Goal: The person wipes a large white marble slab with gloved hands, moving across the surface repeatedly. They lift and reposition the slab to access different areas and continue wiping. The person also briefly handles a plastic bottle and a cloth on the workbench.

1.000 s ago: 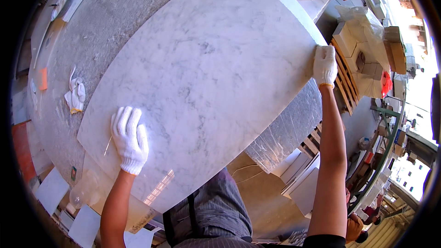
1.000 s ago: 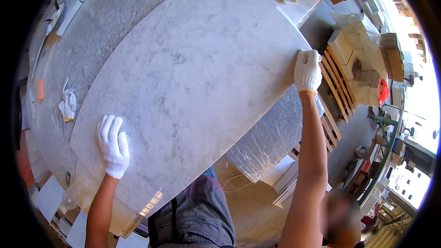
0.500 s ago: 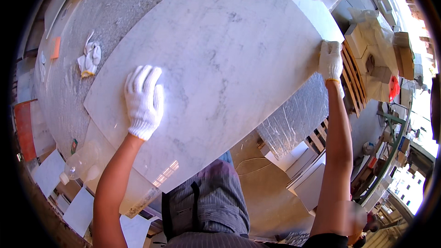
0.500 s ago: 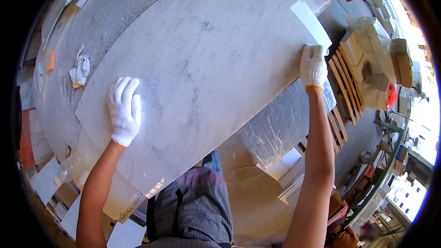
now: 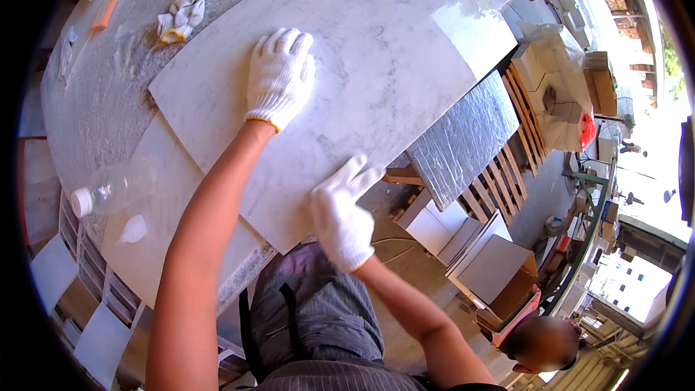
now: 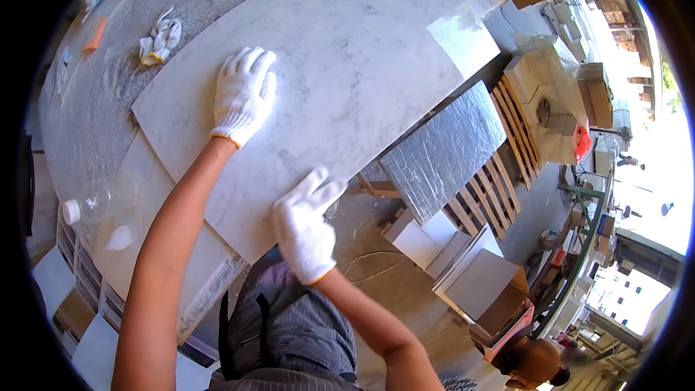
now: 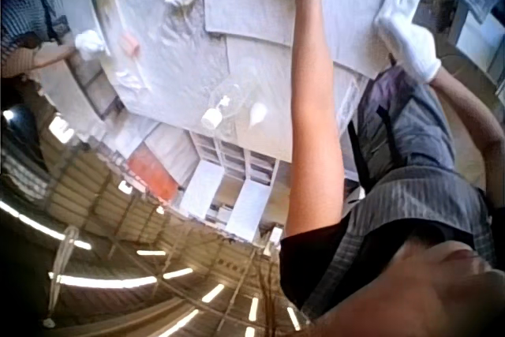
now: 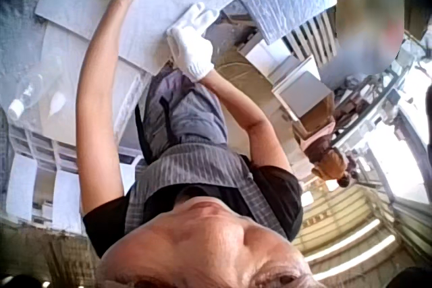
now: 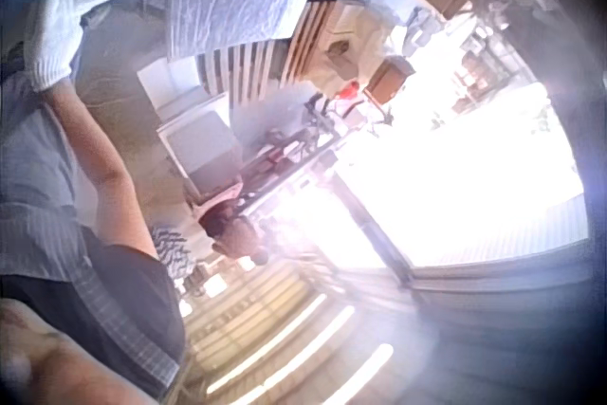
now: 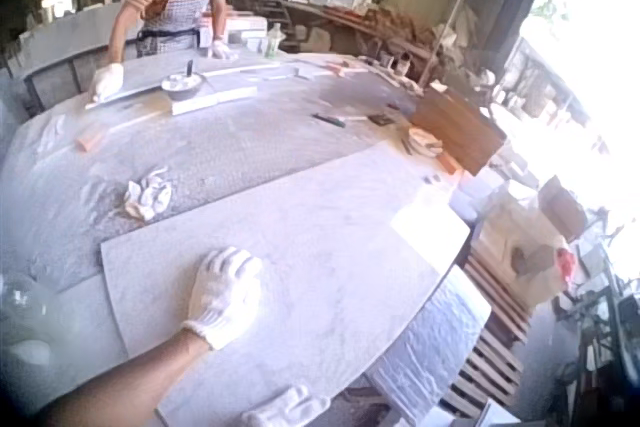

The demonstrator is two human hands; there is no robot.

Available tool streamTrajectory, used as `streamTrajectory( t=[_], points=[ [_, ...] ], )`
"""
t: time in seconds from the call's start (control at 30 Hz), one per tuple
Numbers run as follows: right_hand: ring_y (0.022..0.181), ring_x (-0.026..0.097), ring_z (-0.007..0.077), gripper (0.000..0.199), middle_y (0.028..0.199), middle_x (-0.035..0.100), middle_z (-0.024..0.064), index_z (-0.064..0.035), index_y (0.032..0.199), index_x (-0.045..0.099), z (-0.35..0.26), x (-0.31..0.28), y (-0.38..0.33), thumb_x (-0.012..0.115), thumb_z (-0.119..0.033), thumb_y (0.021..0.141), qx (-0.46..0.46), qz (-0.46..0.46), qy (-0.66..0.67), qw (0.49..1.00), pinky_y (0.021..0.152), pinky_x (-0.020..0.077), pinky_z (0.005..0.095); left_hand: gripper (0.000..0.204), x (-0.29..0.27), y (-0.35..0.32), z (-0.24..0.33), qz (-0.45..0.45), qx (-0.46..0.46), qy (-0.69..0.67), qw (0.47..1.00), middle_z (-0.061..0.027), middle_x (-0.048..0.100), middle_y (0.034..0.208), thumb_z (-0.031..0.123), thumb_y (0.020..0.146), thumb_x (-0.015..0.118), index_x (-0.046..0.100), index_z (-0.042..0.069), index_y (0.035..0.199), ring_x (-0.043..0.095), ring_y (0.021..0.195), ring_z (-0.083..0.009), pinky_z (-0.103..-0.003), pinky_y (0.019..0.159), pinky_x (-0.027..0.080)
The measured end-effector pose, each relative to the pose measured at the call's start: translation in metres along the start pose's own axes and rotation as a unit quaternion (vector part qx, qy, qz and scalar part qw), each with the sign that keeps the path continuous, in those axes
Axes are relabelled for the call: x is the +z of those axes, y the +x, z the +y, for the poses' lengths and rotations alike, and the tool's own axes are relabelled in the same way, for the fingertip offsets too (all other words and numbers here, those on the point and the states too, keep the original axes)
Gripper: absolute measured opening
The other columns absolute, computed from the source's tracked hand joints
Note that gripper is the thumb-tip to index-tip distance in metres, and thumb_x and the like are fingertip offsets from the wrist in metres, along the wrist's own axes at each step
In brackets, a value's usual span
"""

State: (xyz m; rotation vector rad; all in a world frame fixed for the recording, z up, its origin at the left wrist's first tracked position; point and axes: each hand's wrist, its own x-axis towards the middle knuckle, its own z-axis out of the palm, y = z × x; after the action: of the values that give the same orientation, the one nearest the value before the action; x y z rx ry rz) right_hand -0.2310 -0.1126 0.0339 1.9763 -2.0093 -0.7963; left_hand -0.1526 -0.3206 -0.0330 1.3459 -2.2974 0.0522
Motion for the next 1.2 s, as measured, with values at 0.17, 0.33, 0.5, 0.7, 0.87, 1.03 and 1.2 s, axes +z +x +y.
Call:
streamTrajectory(
  t=[0.17,0.33,0.5,0.7,0.87,1.03,1.2],
  points=[
    [0.068,0.066,0.033,0.013,0.083,0.066,0.0109,-0.009,0.101,0.064,-0.08,0.009,-0.093,0.067,-0.01,0.089,-0.099,0.058,0.597,0.794,0.057,0.0525,0.0405,0.028,-0.012,-0.037,0.001,0.029,0.024,-0.089,0.995,-0.0114,0.063,0.123,0.022,0.095,0.059,0.062,0.011,0.12,0.054,0.124,-0.0328,-0.049,0.109,0.039],
    [0.075,0.07,0.0344,0.017,0.088,0.068,0.0139,-0.0106,0.111,0.063,-0.094,0.006,-0.161,0.066,-0.016,0.095,-0.174,-0.09,0.74,0.644,0.065,0.0562,0.0418,0.026,-0.058,-0.104,0.002,0.059,-0.001,-0.225,0.973,-0.0113,0.064,0.12,0.01,0.092,0.064,0.065,0.01,0.118,0.057,0.119,-0.033,-0.048,0.105,0.042],
    [0.084,0.073,0.0331,0.028,0.097,0.072,0.0162,-0.0083,0.118,0.064,-0.065,0.003,-0.196,0.072,-0.016,0.093,-0.082,-0.195,0.767,0.605,0.072,0.0585,0.0382,0.027,-0.119,-0.182,0.008,0.07,-0.132,-0.383,0.912,-0.0112,0.065,0.12,-0.001,0.093,0.062,0.067,0.006,0.118,0.061,0.114,-0.032,-0.044,0.101,0.047],
    [0.087,0.061,0.0127,0.022,0.1,0.066,0.008,0.0001,0.12,0.059,-0.032,0.004,-0.189,0.062,-0.01,0.101,0.007,-0.226,0.804,0.55,0.079,0.0524,0.0287,0.027,-0.157,-0.26,-0.001,0.065,-0.131,-0.28,0.949,-0.0131,0.065,0.118,-0.003,0.091,0.064,0.067,0.002,0.117,0.06,0.114,-0.0346,-0.047,0.102,0.047],
    [0.084,0.062,0.011,0.022,0.098,0.065,0.0077,0.0012,0.12,0.057,-0.003,-0.006,-0.177,0.062,-0.004,0.099,0.069,-0.151,0.799,0.579,0.076,0.0527,0.0271,0.028,-0.158,-0.271,-0.01,0.06,-0.103,-0.254,0.96,-0.0129,0.064,0.116,-0.003,0.088,0.066,0.066,0.003,0.116,0.059,0.114,-0.035,-0.051,0.102,0.047],
    [0.077,0.06,0.0204,0.021,0.091,0.062,0.0132,-0.0001,0.105,0.06,0.001,-0.008,-0.14,0.068,0.001,0.085,0.053,0.044,0.718,0.692,0.073,0.0498,0.0312,0.026,-0.159,-0.266,-0.004,0.053,-0.124,-0.231,0.964,-0.0133,0.065,0.116,-0.003,0.09,0.062,0.067,0.003,0.115,0.06,0.115,-0.0353,-0.051,0.105,0.046],
    [0.074,0.063,0.0333,0.025,0.084,0.065,0.0143,-0.0085,0.105,0.069,-0.036,-0.017,-0.079,0.073,-0.004,0.081,-0.096,0.121,0.59,0.793,0.066,0.0517,0.0405,0.025,-0.157,-0.266,-0.004,0.04,-0.117,-0.214,0.969,-0.013,0.065,0.116,-0.001,0.09,0.063,0.067,0.003,0.115,0.06,0.115,-0.0352,-0.052,0.105,0.046]
  ],
)
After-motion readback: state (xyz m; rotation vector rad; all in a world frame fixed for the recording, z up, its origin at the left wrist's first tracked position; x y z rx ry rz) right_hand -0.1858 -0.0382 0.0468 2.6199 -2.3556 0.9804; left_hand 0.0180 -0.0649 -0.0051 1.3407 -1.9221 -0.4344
